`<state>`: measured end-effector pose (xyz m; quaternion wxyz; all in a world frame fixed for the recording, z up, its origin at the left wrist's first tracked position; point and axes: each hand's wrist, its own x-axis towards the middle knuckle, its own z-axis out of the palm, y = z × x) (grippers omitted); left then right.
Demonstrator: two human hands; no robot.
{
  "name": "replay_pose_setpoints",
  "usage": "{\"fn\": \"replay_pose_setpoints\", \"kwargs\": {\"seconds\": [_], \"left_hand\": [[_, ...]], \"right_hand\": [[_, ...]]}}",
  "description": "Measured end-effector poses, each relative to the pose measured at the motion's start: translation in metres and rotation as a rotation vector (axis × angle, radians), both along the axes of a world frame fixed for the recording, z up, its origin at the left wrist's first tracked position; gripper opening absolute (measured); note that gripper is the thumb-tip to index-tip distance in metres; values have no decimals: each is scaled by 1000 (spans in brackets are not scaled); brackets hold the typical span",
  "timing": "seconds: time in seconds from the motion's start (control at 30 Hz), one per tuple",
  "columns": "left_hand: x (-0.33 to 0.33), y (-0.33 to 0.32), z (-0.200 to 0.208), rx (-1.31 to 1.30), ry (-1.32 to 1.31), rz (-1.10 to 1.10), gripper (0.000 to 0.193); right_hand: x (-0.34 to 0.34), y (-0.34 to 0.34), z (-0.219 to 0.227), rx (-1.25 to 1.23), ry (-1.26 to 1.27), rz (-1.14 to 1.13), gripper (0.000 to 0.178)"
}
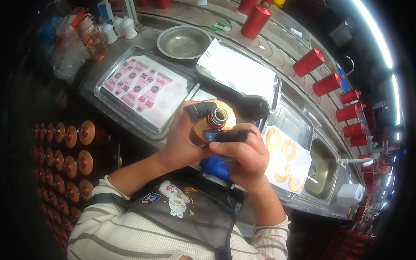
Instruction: The person picks up red cylindrical bottles, wipes them with a blue cloth, and applies circular labels to the necks. They rotate the bottles to align the labels and smooth them down, then place the finished bottles on a nearby tray.
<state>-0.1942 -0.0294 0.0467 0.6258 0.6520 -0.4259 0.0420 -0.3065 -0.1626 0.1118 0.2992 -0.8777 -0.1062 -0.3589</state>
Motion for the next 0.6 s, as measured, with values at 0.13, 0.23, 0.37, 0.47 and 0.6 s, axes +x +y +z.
{"fn": "replay_pose_setpoints", "kwargs": {"seconds": [0.13,0.23,0.37,0.47,0.6], "left_hand": [[-3,-2,-10,23,-70,94,78],[-8,-2,-13,14,-87,103,82],[-14,-5,-19,-53,-65,137,81],[-21,-10,-18,-92,5,164,86],[9,3,-17,-65,110,-203,104]], "right_hand": [[6,19,7,-1,-15,-2,39],[-6,12,7,83,49,-172,32],[2,30,-2,11,-13,-181,24],[5,34,0,36,-47,-144,24],[-11,13,-15,277,30,-282,30]]}}
